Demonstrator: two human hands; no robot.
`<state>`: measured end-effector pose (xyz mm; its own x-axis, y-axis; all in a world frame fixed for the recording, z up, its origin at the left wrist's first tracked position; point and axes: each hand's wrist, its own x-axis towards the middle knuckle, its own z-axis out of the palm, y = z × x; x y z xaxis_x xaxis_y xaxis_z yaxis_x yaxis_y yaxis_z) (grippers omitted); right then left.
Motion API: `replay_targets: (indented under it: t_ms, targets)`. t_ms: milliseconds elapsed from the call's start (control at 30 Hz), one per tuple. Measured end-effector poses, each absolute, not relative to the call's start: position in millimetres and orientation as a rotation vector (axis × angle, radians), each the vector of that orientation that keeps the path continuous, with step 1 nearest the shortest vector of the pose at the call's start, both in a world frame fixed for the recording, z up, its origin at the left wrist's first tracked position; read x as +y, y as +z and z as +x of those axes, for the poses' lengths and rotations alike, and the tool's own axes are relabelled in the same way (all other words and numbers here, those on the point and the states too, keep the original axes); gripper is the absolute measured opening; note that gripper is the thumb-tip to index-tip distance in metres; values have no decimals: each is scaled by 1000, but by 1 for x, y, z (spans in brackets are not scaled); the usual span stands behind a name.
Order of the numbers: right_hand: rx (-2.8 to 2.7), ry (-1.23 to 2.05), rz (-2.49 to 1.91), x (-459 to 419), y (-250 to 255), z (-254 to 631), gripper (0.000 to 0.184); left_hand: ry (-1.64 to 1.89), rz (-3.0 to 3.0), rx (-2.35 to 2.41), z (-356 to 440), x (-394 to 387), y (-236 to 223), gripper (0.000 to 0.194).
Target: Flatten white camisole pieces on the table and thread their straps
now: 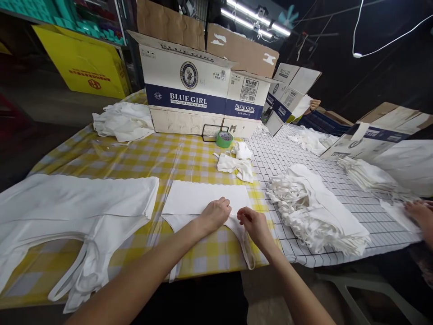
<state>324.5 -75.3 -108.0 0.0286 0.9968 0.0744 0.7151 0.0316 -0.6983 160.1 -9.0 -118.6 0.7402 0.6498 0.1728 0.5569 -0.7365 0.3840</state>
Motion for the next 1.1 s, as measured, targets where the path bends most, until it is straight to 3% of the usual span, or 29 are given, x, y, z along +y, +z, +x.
replay_targets:
  t_ms: [233,1100]
  targets:
    - [-1834,565,-1768,-58,-114,329,24,501,2561,970,162,-5,-128,16]
    - [-2303,262,-1803,-40,-109,316,20,655,2223,987,160,8,-136,18]
